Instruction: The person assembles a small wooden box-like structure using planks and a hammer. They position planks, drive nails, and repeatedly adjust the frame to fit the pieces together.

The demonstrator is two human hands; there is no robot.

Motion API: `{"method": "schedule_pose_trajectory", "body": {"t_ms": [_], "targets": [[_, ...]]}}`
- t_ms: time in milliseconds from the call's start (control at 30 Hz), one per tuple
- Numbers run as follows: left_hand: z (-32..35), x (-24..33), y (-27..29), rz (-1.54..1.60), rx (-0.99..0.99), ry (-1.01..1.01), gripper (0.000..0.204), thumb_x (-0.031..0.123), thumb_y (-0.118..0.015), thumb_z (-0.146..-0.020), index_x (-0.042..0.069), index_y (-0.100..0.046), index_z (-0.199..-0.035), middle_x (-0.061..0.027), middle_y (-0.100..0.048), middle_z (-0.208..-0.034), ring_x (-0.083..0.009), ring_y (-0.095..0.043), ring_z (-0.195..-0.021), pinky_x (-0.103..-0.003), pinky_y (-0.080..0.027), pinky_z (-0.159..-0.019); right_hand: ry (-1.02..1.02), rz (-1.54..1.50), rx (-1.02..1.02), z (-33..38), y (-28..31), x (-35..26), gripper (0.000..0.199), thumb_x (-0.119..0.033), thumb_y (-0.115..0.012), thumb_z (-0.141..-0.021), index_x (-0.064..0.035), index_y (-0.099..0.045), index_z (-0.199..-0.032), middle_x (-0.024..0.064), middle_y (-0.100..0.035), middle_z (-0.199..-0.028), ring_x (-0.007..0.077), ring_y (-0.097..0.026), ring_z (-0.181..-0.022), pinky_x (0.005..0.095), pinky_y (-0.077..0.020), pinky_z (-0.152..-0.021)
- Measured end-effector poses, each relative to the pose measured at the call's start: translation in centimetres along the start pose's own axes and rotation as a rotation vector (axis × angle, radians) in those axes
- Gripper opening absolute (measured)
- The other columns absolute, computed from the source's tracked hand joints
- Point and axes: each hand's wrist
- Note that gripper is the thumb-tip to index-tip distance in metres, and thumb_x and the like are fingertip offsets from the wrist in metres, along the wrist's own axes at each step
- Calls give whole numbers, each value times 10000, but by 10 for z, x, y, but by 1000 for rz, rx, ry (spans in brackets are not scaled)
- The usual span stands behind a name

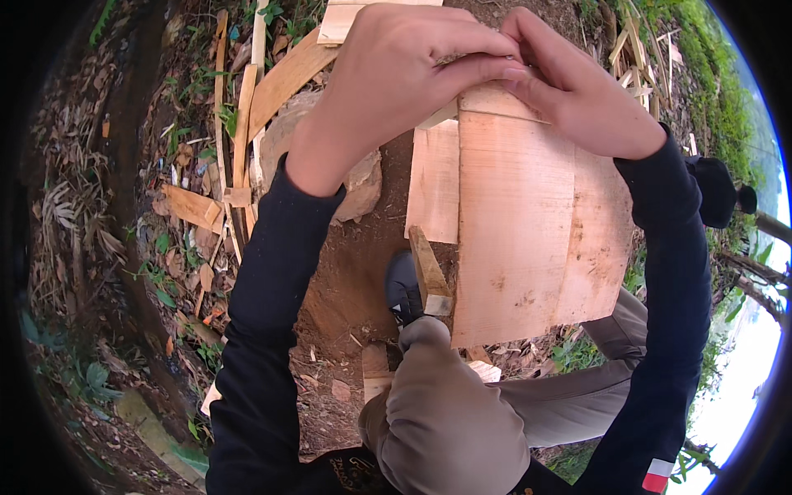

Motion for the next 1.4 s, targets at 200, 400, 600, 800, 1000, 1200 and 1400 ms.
{"method": "schedule_pose_trajectory", "body": {"t_ms": [200,400,600,800,1000,1200,1400], "targets": [[-1,-5,14,8,-72,56,180,297,-755,-759,131,-777,-822,-78,-697,-709,-238,-687,-684,-349,-547,-684,29,70,-12,3,0,10,341,-107,-477,-1017,-23,-372,-1331,83,-461,-1235,138,-433,-1199,279,-330,-1054],[0,-7,1,19,-38,39,211,306,-780,-724,128,-781,-837,-86,-714,-773,-241,-701,-724,-340,-556,-708,-81,89,47,17,14,23,634,-122,-512,-1001,-55,-182,-1538,150,-382,-1488,225,-384,-1380,364,-332,-1128],[2,-10,3,171,-4,74,200,242,-777,-727,62,-768,-815,-110,-706,-742,-262,-693,-691,-350,-549,-687,-25,-12,51,8,0,8,358,-39,-498,-985,-24,-384,-1324,90,-482,-1221,147,-465,-1182,281,-357,-1021],[-13,-3,13,275,-184,262,171,180,-796,-774,56,-767,-886,-74,-730,-793,-118,-660,-633,-239,-483,-547,32,119,92,2,-1,6,187,-47,-553,-958,-56,-387,-1044,57,-431,-913,117,-425,-790,257,-379,-714],[-21,13,26,340,-341,584,141,134,-791,-785,53,-772,-899,-47,-735,-788,-49,-617,-622,-203,-464,-543,98,192,163,5,-1,-4,271,-42,-618,-903,-43,-360,-984,120,-477,-820,279,-519,-730,358,-430,-668],[-14,11,18,345,-295,490,111,89,-770,-803,55,-772,-908,-33,-727,-768,-51,-608,-623,-195,-456,-537,140,135,175,9,0,0,278,-113,-629,-941,-66,-355,-960,78,-449,-862,164,-428,-713,305,-388,-653],[-12,12,20,300,-280,451,98,79,-759,-811,37,-766,-900,-41,-730,-776,-67,-621,-628,-208,-469,-528,216,130,239,7,-6,4,259,-71,-625,-916,-59,-374,-975,92,-476,-845,186,-476,-714,319,-400,-650]]}}
Point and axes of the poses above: each hand's wrist, its own z-axis away from the middle knuckle, its own y-axis out of the back of the hand, x = y × z
